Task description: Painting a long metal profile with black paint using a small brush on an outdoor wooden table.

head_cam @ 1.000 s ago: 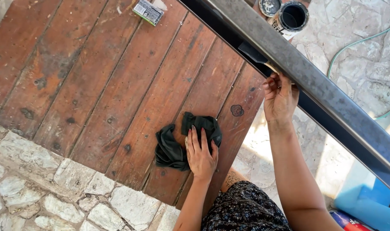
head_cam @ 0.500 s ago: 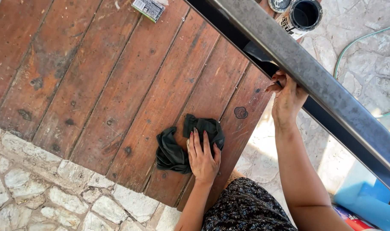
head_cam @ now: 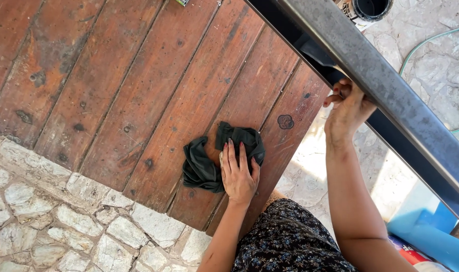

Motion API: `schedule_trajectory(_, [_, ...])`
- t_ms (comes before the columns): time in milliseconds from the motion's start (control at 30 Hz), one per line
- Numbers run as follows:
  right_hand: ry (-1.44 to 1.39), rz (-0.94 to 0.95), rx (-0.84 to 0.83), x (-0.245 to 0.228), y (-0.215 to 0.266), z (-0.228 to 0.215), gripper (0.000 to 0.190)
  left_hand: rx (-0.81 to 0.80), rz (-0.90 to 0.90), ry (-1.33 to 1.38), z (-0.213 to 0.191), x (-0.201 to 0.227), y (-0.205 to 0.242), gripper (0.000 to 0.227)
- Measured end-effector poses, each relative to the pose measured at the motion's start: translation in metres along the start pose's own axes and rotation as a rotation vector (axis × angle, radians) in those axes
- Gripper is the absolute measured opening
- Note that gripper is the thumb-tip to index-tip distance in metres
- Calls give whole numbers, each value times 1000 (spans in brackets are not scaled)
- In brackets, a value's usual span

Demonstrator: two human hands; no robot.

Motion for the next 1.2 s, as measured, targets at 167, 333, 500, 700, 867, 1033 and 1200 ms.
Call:
schedule_trajectory(167, [87,-73,-118,-7,8,16,22,3,-1,2,3,-1,3,44])
schedule_trajectory(333, [115,-127,-68,1,4,-13,26,-10,-2,4,6,-3,5,46])
schedule_trajectory(500, [63,-148,-2,5,5,-22,27,-12,4,-9,3,-2,4,45])
schedule_trajectory(700, [76,-139,-79,18,-2,-16,28,-11,6,-15,7,-2,5,44])
schedule_trajectory(867, [103,-144,21,19,4,-41,25,-15,6,-15,5,-1,5,45])
schedule_trajectory(1033, [56,-94,-10,2,13,-23,25,-8,7,-10,7,-1,5,44])
schedule_trajectory(1200, [23,-82,-125,-25,16,16,22,11,6,-10,7,0,4,45])
Point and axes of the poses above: each hand's wrist, its own y-axis away from the middle knuckle, its own z-axis out of the palm, x = y × z, the point moved 2 cm from there along -y, towards the middle knuckle, and after that the axes turned 6 degrees about -z, right-handed, at the moved point
